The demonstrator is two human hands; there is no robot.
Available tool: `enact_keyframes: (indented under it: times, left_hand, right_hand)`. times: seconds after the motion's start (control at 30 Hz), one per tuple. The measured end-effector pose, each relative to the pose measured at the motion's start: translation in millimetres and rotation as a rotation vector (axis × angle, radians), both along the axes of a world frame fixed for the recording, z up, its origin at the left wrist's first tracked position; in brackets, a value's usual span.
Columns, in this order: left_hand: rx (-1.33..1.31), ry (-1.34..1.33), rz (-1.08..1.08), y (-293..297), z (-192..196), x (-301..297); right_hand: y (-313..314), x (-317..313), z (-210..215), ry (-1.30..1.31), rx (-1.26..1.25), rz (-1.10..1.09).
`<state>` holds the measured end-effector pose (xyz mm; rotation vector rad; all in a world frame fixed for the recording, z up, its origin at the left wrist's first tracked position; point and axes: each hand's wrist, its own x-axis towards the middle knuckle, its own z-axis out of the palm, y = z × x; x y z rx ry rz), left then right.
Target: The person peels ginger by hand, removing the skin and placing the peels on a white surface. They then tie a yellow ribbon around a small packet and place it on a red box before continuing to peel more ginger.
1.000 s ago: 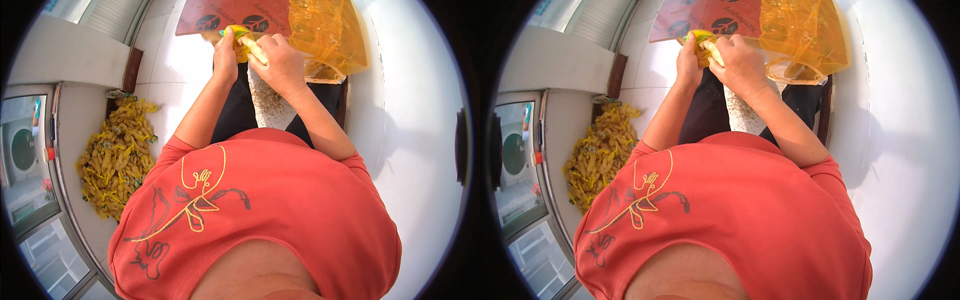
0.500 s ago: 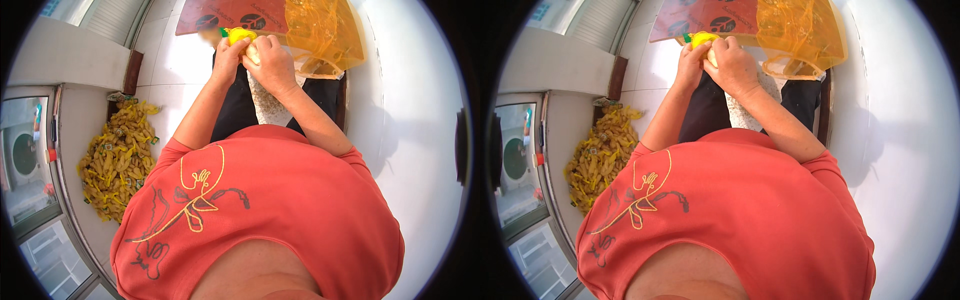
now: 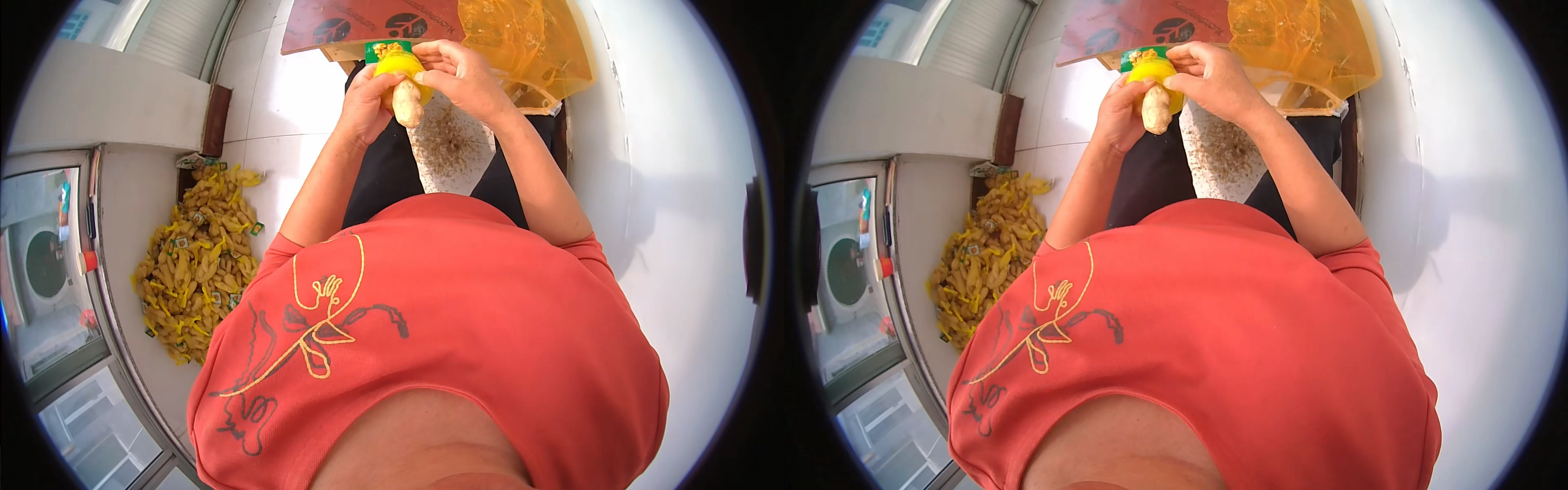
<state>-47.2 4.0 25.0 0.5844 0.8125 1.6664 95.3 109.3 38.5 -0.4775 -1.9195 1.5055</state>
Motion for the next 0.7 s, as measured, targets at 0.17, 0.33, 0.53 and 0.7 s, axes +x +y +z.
enact_keyframes:
  times: [0.17, 0.33, 0.53, 0.7]
  left_hand:
    - [0.007, 0.068, 0.016, -1, -6, -1]
    - [-0.066, 0.282, 0.024, -1, -12, -5]
    - [-0.061, 0.402, 0.281, 6, -14, 3]
    - [-0.089, 0.328, 0.312, 10, -22, 12]
  right_hand:
    - [-7, 2, -3, -0.251, 0.041, -0.034]
    - [-21, 1, 0, -0.163, 0.442, -0.197]
    - [-26, 6, -13, 0.052, 0.147, -0.162]
    - [-22, 5, -31, 0.101, 0.001, -0.19]
